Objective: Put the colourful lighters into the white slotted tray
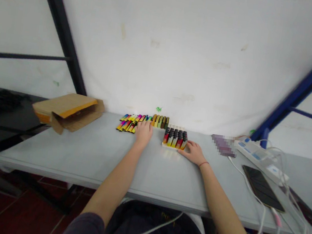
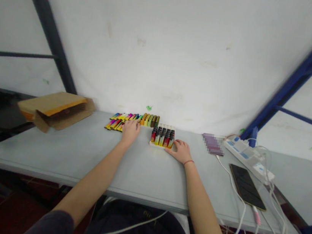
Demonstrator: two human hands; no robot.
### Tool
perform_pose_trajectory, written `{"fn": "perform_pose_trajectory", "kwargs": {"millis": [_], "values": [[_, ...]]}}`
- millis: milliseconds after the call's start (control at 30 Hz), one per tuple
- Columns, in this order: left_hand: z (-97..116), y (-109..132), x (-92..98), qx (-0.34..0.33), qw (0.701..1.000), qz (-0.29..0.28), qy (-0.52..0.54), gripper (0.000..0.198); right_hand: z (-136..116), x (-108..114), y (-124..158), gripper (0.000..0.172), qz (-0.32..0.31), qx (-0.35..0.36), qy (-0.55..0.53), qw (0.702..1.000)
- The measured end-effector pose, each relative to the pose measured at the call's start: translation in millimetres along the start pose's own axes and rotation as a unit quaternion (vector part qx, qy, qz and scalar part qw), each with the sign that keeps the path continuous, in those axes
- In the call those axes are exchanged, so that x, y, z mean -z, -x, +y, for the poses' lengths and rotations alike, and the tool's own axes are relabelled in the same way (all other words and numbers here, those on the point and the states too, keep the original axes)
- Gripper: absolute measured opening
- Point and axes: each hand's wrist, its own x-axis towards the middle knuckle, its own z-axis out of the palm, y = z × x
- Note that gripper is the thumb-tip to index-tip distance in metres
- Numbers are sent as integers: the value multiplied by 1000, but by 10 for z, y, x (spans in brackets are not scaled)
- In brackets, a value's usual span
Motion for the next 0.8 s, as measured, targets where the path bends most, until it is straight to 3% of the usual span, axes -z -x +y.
{"fn": "perform_pose_trajectory", "kwargs": {"millis": [100,200,333,500,800], "values": [[-96,9,34,93,989,-22,-112,42,11,-8,-1,69,3,-1,-2,1000],[-114,38,12,118,979,-80,-147,42,16,-16,-2,67,10,1,-4,1000],[-54,65,-20,96,978,-110,-148,41,18,-26,-3,64,19,2,-5,1000],[-77,58,16,126,977,-90,-148,40,33,-35,-8,67,15,5,-6,1000],[-148,-70,-14,60,969,-212,-115,41,52,-44,-13,66,11,13,-4,1000]]}}
